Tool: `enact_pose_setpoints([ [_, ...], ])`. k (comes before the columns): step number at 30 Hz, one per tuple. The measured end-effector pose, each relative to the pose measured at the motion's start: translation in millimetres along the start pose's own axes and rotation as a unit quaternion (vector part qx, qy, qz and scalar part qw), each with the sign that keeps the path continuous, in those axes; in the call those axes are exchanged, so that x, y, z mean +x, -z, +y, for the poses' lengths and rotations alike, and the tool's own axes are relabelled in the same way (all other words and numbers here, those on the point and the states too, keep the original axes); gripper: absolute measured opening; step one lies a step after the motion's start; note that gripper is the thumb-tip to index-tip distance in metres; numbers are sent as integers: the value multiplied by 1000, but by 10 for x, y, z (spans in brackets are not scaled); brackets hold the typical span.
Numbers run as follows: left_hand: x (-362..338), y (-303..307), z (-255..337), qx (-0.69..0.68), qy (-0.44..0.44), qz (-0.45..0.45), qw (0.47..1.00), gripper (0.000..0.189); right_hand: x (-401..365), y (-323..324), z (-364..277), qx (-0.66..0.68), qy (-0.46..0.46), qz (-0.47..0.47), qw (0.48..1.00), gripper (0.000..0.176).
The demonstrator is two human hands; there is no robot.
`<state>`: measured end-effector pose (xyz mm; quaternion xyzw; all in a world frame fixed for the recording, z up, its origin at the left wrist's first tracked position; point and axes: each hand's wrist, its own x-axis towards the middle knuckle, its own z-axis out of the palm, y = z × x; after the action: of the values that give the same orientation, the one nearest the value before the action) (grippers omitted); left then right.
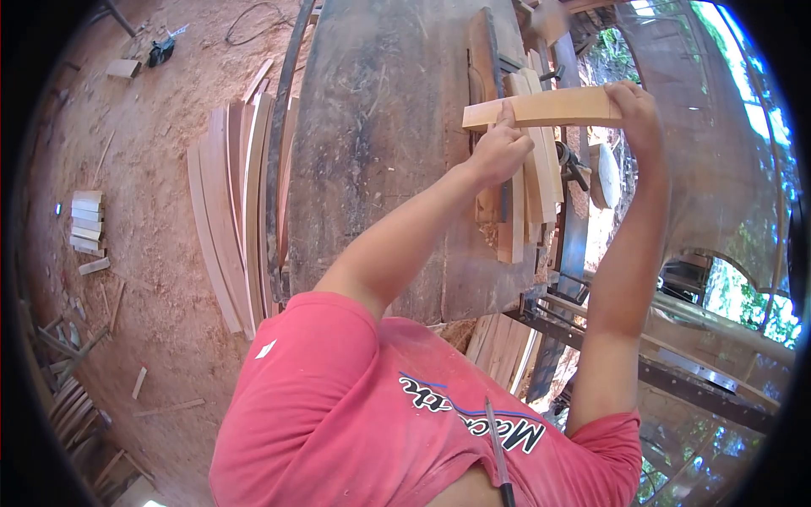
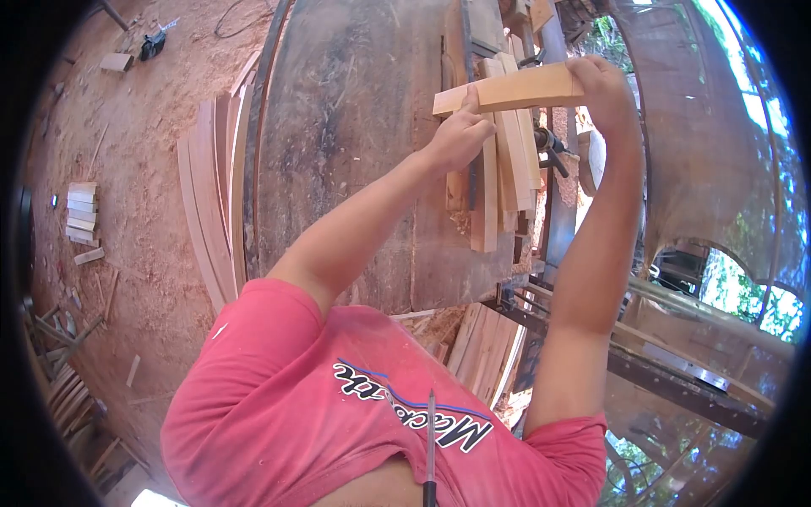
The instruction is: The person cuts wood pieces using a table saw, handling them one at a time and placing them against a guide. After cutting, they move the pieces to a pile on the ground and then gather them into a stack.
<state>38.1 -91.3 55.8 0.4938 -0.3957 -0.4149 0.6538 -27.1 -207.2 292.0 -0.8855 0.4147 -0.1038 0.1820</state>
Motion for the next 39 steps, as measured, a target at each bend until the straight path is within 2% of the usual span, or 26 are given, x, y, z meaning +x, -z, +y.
enact_pose_setpoints([
  [3,64,-2,-22,5,3,3,1000,42,203,-2,62,31,0,-18,999,37],
  [5,94,6,-24,7,3,2,1000,42,330,-18,111,31,40,-13,999,38],
  [9,124,11,0,15,9,6,1000,42,476,-43,221,20,52,3,998,40],
  [11,84,-5,-7,44,4,14,999,42,435,-22,296,-101,190,10,977,43],
  [12,51,-11,-2,73,-1,23,997,43,336,-23,354,-102,190,14,976,43],
  [14,-94,-22,20,95,11,-1,995,43,-188,-42,267,-99,50,48,993,47],
  [16,-314,-24,-11,117,24,-23,993,45,-907,-146,46,-43,-51,61,996,47],
  [17,-444,-25,-63,112,10,-32,993,44,-1315,-245,-131,35,-100,55,993,42],
  [18,-594,-31,-136,108,-4,-43,993,43,-1644,-330,-38,11,-117,44,992,39],
  [19,-746,-43,-219,104,-17,-56,993,43,-2020,-552,111,83,-112,80,987,44],
  [20,-880,-46,-300,102,-33,-70,992,42,-2323,-631,-42,19,-182,32,983,51],
  [22,-1178,-37,-469,104,-53,-96,988,42,-2894,-1019,49,-54,-68,86,993,56],
  [24,-1490,-21,-598,278,-125,-90,948,36,-3337,-1315,52,31,-212,28,976,55],
  [25,-1615,-33,-542,280,-133,-101,945,36,-3530,-1431,114,35,-218,40,975,55],
  [27,-1767,-64,-382,424,-255,-73,866,28,-3823,-1587,215,93,-247,21,964,59],
  [28,-1752,-89,-340,427,-262,-79,862,28,-3897,-1524,218,98,-248,29,963,59],
  [30,-1772,-134,-265,369,-337,-205,842,35,-4074,-1310,268,91,-190,53,976,58],
  [31,-1717,-160,5,341,-391,-186,835,31,-4168,-1320,412,240,-191,145,941,56],
  [32,-1697,-229,197,343,-396,-186,831,31,-4186,-1169,490,242,-188,150,940,56],
  [33,-1688,-309,357,286,-393,-153,860,30,-4197,-981,541,504,-176,193,823,55],
  [34,-1685,-366,541,226,-389,-121,885,29,-4204,-891,561,724,-149,219,637,54],
  [35,-1706,-396,803,215,-341,-98,910,31,-4210,-964,630,606,-205,208,740,56],
  [36,-1708,-455,793,216,-346,-101,907,31,-4215,-1070,736,469,-257,193,823,59],
  [37,-1717,-514,745,97,-194,-70,974,29,-4167,-1239,684,375,-209,155,890,60],
  [38,-1738,-565,721,-27,-32,-36,999,28,-4125,-1359,551,253,-173,102,946,59],
  [39,-1766,-596,832,-196,75,-1,978,25,-4083,-1473,431,125,-134,46,982,57],
])
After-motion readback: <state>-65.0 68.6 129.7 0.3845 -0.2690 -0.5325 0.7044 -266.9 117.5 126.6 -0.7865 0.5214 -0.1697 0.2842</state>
